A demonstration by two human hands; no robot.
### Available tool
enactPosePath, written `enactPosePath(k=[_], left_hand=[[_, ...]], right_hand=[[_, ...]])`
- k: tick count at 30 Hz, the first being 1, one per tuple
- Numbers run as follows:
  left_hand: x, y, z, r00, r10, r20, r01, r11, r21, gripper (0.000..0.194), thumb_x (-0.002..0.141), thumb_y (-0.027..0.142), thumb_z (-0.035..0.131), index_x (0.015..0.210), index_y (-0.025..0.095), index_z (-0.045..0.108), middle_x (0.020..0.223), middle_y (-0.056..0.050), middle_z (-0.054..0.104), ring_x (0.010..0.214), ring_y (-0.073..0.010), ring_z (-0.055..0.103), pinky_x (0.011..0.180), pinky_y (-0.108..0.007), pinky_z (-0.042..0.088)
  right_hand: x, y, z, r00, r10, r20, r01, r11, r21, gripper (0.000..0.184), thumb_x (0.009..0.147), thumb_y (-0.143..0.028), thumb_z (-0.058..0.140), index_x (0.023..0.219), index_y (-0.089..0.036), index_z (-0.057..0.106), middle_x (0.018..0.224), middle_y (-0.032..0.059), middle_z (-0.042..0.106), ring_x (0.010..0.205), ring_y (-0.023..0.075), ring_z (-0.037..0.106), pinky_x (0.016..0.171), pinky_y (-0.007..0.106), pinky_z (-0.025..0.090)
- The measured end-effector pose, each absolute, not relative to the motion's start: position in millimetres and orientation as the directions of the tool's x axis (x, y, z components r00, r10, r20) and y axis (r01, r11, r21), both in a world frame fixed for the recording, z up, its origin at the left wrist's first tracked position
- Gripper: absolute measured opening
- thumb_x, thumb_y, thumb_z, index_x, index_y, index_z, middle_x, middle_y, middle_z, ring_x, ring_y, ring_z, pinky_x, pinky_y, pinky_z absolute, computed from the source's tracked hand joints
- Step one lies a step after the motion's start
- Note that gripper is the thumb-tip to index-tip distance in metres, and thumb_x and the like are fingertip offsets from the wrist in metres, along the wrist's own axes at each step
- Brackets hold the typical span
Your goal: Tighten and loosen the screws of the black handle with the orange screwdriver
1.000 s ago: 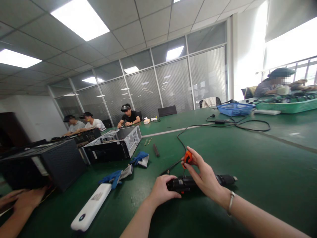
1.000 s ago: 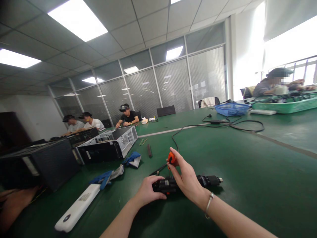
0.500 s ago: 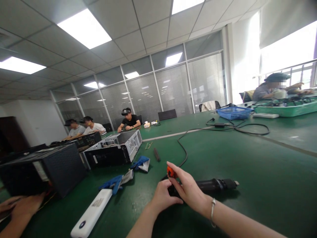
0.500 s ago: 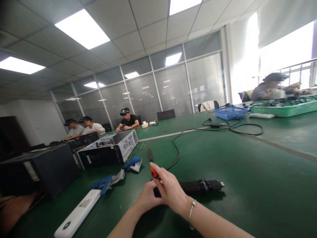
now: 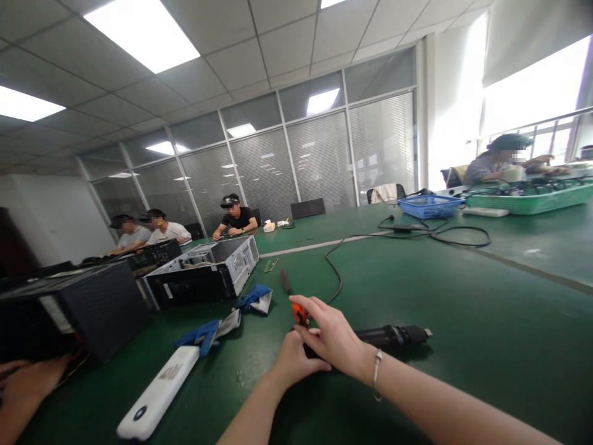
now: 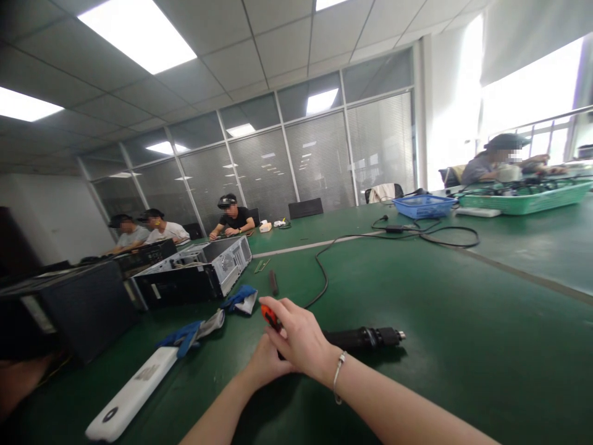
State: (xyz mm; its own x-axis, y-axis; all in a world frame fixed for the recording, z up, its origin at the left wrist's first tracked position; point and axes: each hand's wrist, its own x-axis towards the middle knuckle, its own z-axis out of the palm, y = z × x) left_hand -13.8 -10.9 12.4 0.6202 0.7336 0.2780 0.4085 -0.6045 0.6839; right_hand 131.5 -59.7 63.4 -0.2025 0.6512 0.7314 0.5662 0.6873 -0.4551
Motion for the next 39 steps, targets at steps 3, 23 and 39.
enactPosePath(k=[3,23,39], left_hand=[[-13.9,-9.0,11.8,0.580,0.776,0.249,0.488,-0.575,0.657,0.042,0.052,0.029,0.087,0.088,0.013,0.072,0.086,-0.004,0.073,0.080,-0.0250,0.065,0.072,-0.029,0.050],[-10.2,-16.3,16.5,0.620,0.715,0.324,0.430,-0.654,0.622,0.030,0.079,0.041,0.067,0.088,0.012,0.068,0.083,-0.005,0.070,0.075,-0.0198,0.062,0.066,-0.025,0.046],[-10.7,-11.6,11.7,0.603,0.732,0.317,0.451,-0.641,0.621,0.036,0.074,0.048,0.071,0.081,0.013,0.068,0.079,-0.005,0.069,0.072,-0.0207,0.060,0.062,-0.025,0.043]], right_hand=[[135.9,-59.6,66.1,-0.190,0.670,0.718,0.618,0.650,-0.443,0.049,0.084,-0.017,0.057,0.131,-0.028,0.047,0.098,0.0038,0.061,0.085,0.0181,0.060,0.078,0.032,0.052],[137.4,-64.9,80.7,-0.267,0.717,0.643,0.605,0.644,-0.467,0.050,0.084,-0.013,0.055,0.131,-0.028,0.046,0.107,0.0055,0.058,0.092,0.0195,0.058,0.083,0.034,0.050],[140.2,-61.7,84.7,-0.300,0.725,0.620,0.483,0.676,-0.556,0.058,0.083,-0.001,0.046,0.135,-0.027,0.043,0.107,0.0044,0.058,0.095,0.0165,0.056,0.085,0.030,0.048]])
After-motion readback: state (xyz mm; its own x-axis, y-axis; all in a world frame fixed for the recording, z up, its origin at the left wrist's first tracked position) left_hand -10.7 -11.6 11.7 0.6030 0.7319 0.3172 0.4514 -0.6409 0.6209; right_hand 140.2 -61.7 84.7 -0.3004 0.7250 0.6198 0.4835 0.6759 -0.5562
